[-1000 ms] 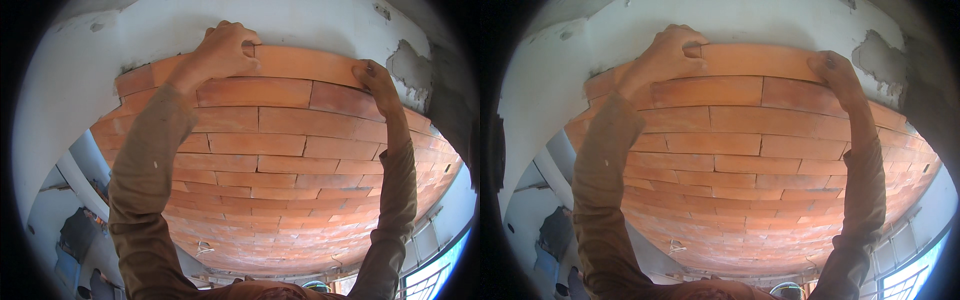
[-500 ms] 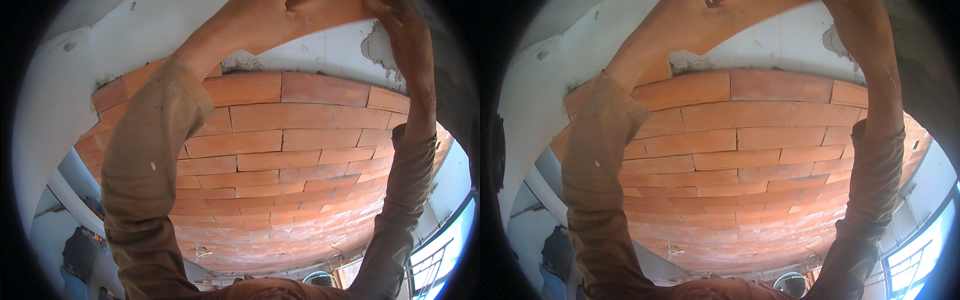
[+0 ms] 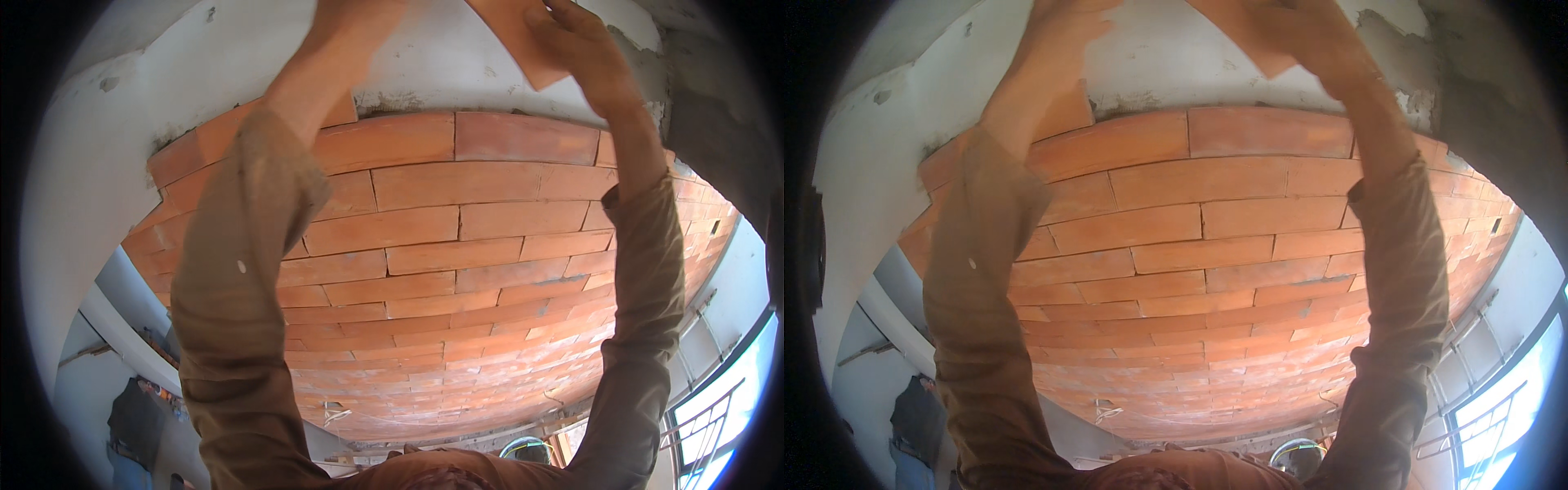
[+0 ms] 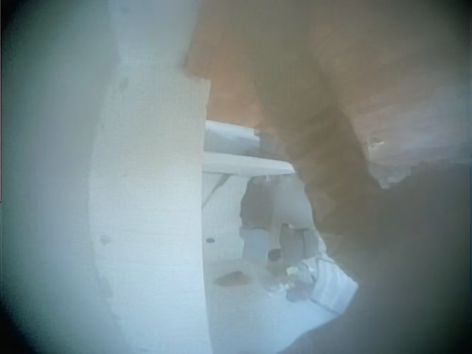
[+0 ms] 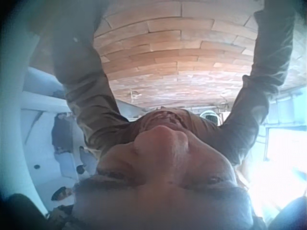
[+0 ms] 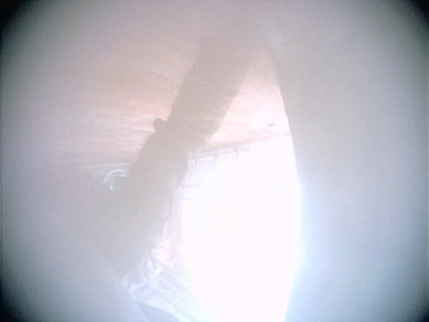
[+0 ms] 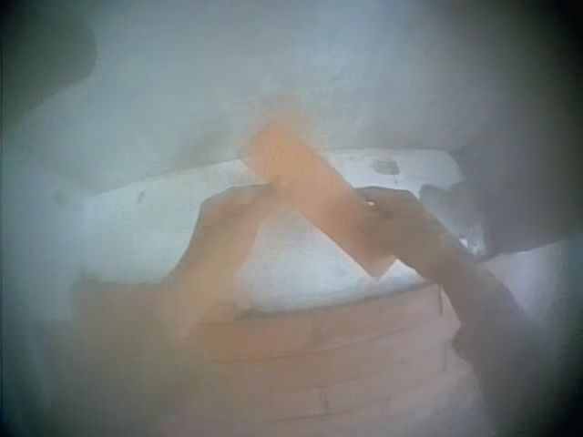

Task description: The person applies cement to the back of rectangular terracotta tiles using a trowel and places them onto a curved wall surface. They repeatedly pick up tiles, apply adhesive, and press the tiles into place to form a continuous pattern.

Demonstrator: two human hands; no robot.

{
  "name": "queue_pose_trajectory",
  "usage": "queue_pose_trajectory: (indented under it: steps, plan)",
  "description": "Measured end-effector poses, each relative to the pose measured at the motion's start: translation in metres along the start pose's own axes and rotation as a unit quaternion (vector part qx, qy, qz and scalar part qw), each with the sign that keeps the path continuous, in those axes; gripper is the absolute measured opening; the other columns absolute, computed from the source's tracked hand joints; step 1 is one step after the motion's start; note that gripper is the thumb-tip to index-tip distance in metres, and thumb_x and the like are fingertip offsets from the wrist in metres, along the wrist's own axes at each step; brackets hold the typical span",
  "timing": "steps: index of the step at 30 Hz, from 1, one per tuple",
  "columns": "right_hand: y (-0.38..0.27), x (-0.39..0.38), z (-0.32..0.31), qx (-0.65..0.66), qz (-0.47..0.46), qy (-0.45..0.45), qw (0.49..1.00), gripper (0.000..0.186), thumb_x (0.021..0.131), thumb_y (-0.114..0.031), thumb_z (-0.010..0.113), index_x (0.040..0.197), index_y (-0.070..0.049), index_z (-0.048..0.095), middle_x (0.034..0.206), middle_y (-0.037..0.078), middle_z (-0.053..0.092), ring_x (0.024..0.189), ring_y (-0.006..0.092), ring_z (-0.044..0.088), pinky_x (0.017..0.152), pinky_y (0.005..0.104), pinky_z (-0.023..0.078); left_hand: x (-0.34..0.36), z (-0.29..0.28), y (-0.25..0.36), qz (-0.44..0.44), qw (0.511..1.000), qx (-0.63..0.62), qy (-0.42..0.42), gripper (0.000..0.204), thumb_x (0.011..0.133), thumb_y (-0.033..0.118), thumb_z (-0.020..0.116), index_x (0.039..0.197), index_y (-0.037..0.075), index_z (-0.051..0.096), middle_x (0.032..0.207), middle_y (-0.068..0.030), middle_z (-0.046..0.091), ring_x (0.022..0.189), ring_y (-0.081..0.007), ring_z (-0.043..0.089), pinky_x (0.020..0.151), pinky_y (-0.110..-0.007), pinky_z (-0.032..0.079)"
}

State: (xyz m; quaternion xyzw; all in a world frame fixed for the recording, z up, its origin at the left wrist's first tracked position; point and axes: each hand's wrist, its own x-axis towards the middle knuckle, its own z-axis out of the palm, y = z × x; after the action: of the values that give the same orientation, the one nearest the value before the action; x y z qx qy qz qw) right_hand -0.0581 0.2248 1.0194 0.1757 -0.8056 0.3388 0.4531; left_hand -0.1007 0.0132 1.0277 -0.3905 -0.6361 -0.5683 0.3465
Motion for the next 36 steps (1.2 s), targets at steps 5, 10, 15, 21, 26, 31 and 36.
queue_pose_trajectory:
  steps: [5, 10, 15, 21, 26, 31, 36]
  plan:
    - [0.048, 0.027, -0.02, -0.138, -0.071, -0.091, 0.984, 0.041, 0.098, -0.028, 0.061, 0.132, -0.005, 0.058, 0.102, 0.008, 0.065, 0.093, 0.0159, 0.059, 0.082, 0.0313, 0.047, 0.018, -0.053, -0.042, 0.031, 0.993, 0.114, 0.031, 0.048, 0.096, 0.034, 0.06, 0.125, -0.004, 0.06, 0.119, -0.0189, 0.064, 0.116, -0.0277, 0.058, 0.098, -0.041, 0.044]
    - [0.062, 0.038, -0.008, -0.148, -0.08, -0.208, 0.964, 0.033, 0.095, -0.03, 0.063, 0.121, -0.01, 0.062, 0.08, -0.001, 0.058, 0.075, 0.0086, 0.048, 0.068, 0.0261, 0.039, 0.031, -0.077, -0.063, -0.052, 0.941, 0.326, -0.08, 0.043, 0.093, 0.024, 0.065, 0.124, -0.006, 0.058, 0.112, -0.0172, 0.066, 0.102, -0.0275, 0.064, 0.089, -0.04, 0.05]
    - [0.061, 0.035, 0.016, -0.129, -0.09, -0.241, 0.958, 0.032, 0.093, -0.029, 0.063, 0.119, -0.009, 0.063, 0.077, -0.002, 0.054, 0.072, 0.009, 0.045, 0.067, 0.0274, 0.037, 0.036, -0.1, -0.096, 0.054, 0.949, 0.254, -0.181, 0.031, 0.098, 0.02, 0.058, 0.12, 0.003, 0.068, 0.119, -0.0104, 0.07, 0.116, -0.0216, 0.062, 0.102, -0.038, 0.045]
    - [0.064, 0.035, 0.024, -0.142, -0.102, -0.247, 0.953, 0.035, 0.093, -0.029, 0.063, 0.119, -0.006, 0.063, 0.079, 0.0, 0.058, 0.075, 0.01, 0.049, 0.069, 0.0288, 0.039, 0.011, -0.095, -0.078, 0.084, 0.924, 0.284, -0.241, 0.031, 0.094, 0.017, 0.06, 0.12, 0.001, 0.068, 0.118, -0.0114, 0.069, 0.114, -0.0211, 0.062, 0.1, -0.036, 0.046]
    - [0.062, 0.035, 0.023, -0.126, -0.075, -0.264, 0.953, 0.038, 0.092, -0.031, 0.064, 0.119, -0.005, 0.063, 0.082, 0.0, 0.06, 0.079, 0.0105, 0.052, 0.074, 0.0287, 0.041, -0.004, -0.094, -0.052, 0.013, 0.933, 0.24, -0.268, 0.036, 0.088, 0.018, 0.068, 0.117, -0.003, 0.068, 0.111, -0.0113, 0.07, 0.109, -0.0219, 0.063, 0.095, -0.034, 0.049]
    - [0.059, 0.037, 0.025, -0.119, -0.068, -0.277, 0.951, 0.035, 0.092, -0.03, 0.063, 0.118, -0.007, 0.063, 0.084, 0.002, 0.062, 0.08, 0.0118, 0.054, 0.074, 0.0296, 0.043, 0.005, -0.091, -0.081, 0.068, 0.926, 0.272, -0.254, 0.037, 0.086, 0.02, 0.072, 0.113, -0.005, 0.069, 0.105, -0.0111, 0.071, 0.103, -0.022, 0.065, 0.092, -0.033, 0.051]
    - [0.055, 0.036, 0.026, -0.115, -0.074, -0.269, 0.953, 0.034, 0.094, -0.029, 0.064, 0.119, -0.006, 0.063, 0.082, 0.001, 0.061, 0.081, 0.0103, 0.053, 0.074, 0.0288, 0.042, 0.009, -0.09, -0.085, 0.112, 0.911, 0.322, -0.232, 0.037, 0.083, 0.022, 0.075, 0.108, -0.005, 0.071, 0.106, -0.0148, 0.071, 0.103, -0.0255, 0.065, 0.092, -0.036, 0.05]
